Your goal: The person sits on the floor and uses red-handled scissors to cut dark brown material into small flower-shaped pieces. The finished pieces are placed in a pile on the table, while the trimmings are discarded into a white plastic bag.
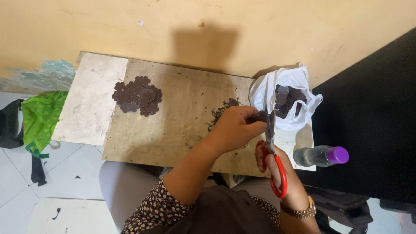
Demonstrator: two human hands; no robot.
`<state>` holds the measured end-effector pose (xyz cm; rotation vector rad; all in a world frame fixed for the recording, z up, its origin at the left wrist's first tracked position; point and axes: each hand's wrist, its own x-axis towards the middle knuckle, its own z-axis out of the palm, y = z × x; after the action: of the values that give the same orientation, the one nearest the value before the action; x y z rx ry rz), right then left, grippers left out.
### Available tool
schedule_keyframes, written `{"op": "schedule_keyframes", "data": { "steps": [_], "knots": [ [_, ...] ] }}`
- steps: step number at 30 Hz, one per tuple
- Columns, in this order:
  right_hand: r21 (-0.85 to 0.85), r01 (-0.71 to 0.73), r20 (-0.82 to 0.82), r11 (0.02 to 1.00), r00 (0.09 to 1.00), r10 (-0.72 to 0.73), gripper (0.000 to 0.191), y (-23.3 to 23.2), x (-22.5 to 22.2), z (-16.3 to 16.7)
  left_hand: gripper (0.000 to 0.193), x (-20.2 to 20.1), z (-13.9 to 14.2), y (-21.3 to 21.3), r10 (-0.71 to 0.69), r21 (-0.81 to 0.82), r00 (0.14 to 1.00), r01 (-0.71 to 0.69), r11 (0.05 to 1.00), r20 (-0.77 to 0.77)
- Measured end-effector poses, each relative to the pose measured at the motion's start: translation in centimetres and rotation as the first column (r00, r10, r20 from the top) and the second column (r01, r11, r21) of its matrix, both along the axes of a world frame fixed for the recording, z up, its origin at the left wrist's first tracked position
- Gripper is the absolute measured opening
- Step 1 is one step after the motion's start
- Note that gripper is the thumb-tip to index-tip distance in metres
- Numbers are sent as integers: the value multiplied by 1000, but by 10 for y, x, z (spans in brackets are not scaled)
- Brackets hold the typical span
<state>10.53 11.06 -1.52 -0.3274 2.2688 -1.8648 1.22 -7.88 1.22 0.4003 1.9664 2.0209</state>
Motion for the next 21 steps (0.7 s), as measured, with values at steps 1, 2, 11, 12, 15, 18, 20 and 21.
{"op": "schedule_keyframes", "data": {
  "steps": [1, 2, 11, 12, 15, 18, 20, 21],
  "knots": [
    [34, -15, -23, 999, 1000, 16, 63, -1, 0, 4, 23, 0, 1, -1, -14, -1, 1000, 14, 1000, -17],
    [19, -16, -8, 1000, 1000, 16, 63, -2, 0, 7, 23, 0, 3, -2, -21, 4, 1000, 21, 1000, -3],
    [-80, -33, 64, 996, 997, 38, 63, 5, 0, -1, 24, 2, 1, -2, 2, -13, 999, -2, 1000, -32],
    [-71, -32, 62, 997, 997, 36, 63, 6, 0, -3, 24, 2, -1, -1, -1, -18, 1000, 0, 1000, -20],
    [-73, -20, 71, 997, 997, 25, 63, 9, 1, -8, 24, 2, -5, 0, -2, 10, 1000, 2, 1000, -6],
    [-81, -9, 88, 997, 996, 16, 63, 10, 1, -10, 24, 1, -6, 1, -3, 5, 1000, 3, 1000, 6],
    [-75, -7, 92, 997, 996, 14, 63, 10, 2, -10, 24, 1, -7, 1, -9, 11, 1000, 9, 1000, 19],
    [-68, -8, 92, 998, 996, 14, 63, 11, 3, -10, 23, 1, -7, 2, -14, 27, 1000, 13, 1000, 26]
  ]
}}
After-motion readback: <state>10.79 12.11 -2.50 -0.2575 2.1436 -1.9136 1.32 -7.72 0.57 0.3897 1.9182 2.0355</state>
